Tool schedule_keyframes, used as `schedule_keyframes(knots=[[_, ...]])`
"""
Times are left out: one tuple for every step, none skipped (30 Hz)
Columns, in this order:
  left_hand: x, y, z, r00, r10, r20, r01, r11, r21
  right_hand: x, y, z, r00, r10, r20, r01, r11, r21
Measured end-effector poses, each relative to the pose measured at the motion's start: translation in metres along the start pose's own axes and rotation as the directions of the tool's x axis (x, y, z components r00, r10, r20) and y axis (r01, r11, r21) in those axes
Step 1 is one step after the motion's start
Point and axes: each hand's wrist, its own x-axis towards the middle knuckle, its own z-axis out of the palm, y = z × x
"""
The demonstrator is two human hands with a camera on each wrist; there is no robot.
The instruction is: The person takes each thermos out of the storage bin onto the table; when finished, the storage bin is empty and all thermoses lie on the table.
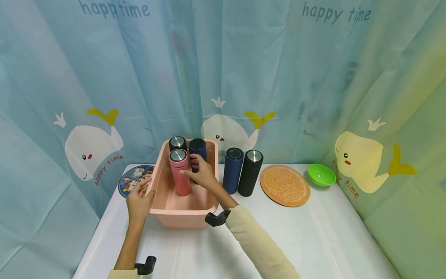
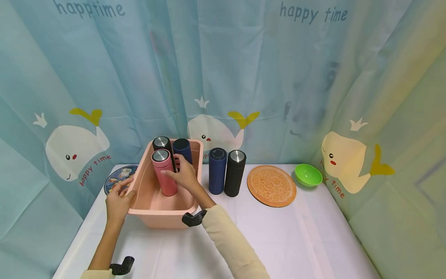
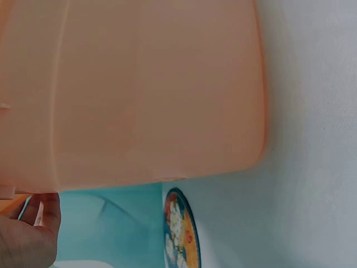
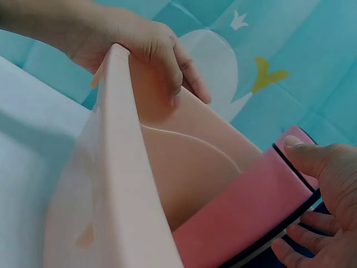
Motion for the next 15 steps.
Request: schedule_keyframes(knots=[[0.0, 0.0, 0.0, 1.0, -0.006, 0.002, 0.006, 1.0, 0.009, 0.001, 0.001, 0.001, 1.0, 0.001, -0.003, -0.001, 1.0, 0.011], [0.0, 0.0, 0.0, 1.0, -0.008, 0.002, 0.008, 1.0, 0.013, 0.002, 0.001, 0.003, 1.0, 0.0, -0.007, 0.0, 1.0, 0.017], [-0.001, 0.001, 0.0, 1.0, -0.01, 0.001, 0.01, 1.0, 0.019, 0.002, 0.001, 0.004, 1.0, -0.001, -0.01, 0.001, 1.0, 0.022], [-0.001, 0.001, 0.0, 1.0, -0.011, 0.001, 0.011, 1.0, 0.024, 0.003, 0.001, 0.005, 1.0, 0.003, -0.01, -0.003, 0.999, 0.032], [-0.001, 0.001, 0.0, 1.0, -0.009, 0.001, 0.009, 1.0, 0.025, 0.004, 0.001, 0.007, 1.0, 0.007, -0.01, -0.007, 0.999, 0.035], [-0.001, 0.001, 0.0, 1.0, -0.007, 0.001, 0.007, 1.0, 0.025, 0.004, 0.001, 0.008, 1.0, 0.012, -0.009, -0.012, 0.999, 0.037], [-0.002, 0.001, 0.0, 1.0, -0.006, 0.0, 0.006, 1.0, 0.024, 0.005, 0.001, 0.009, 1.0, 0.02, -0.008, -0.02, 0.999, 0.036], [-0.002, 0.001, 0.0, 1.0, -0.003, -0.002, 0.003, 1.0, 0.017, 0.005, 0.001, 0.011, 1.0, 0.025, -0.007, -0.025, 0.999, 0.033], [-0.002, 0.001, 0.0, 1.0, -0.001, -0.002, 0.001, 1.0, 0.014, 0.006, 0.001, 0.012, 0.999, 0.032, -0.008, -0.032, 0.999, 0.029], [-0.002, 0.001, 0.0, 1.0, 0.0, -0.002, 0.0, 1.0, 0.009, 0.007, 0.002, 0.013, 0.999, 0.039, -0.009, -0.038, 0.999, 0.03], [-0.002, 0.001, 0.0, 1.0, 0.001, -0.003, -0.001, 1.0, 0.006, 0.008, 0.002, 0.014, 0.999, 0.041, -0.012, -0.041, 0.999, 0.028], [-0.002, 0.0, 0.0, 1.0, 0.003, -0.004, -0.003, 1.0, 0.004, 0.009, 0.002, 0.016, 0.999, 0.045, -0.016, -0.045, 0.999, 0.027], [-0.002, 0.0, 0.0, 1.0, 0.002, -0.006, -0.002, 1.0, 0.008, 0.01, 0.003, 0.017, 0.999, 0.047, -0.02, -0.047, 0.999, 0.027], [-0.002, -0.001, 0.0, 1.0, 0.001, -0.008, -0.001, 1.0, 0.015, 0.011, 0.003, 0.019, 0.998, 0.051, -0.024, -0.05, 0.998, 0.024], [-0.001, -0.001, 0.0, 1.0, 0.002, -0.01, -0.002, 1.0, 0.023, 0.012, 0.004, 0.02, 0.998, 0.054, -0.027, -0.054, 0.998, 0.024]])
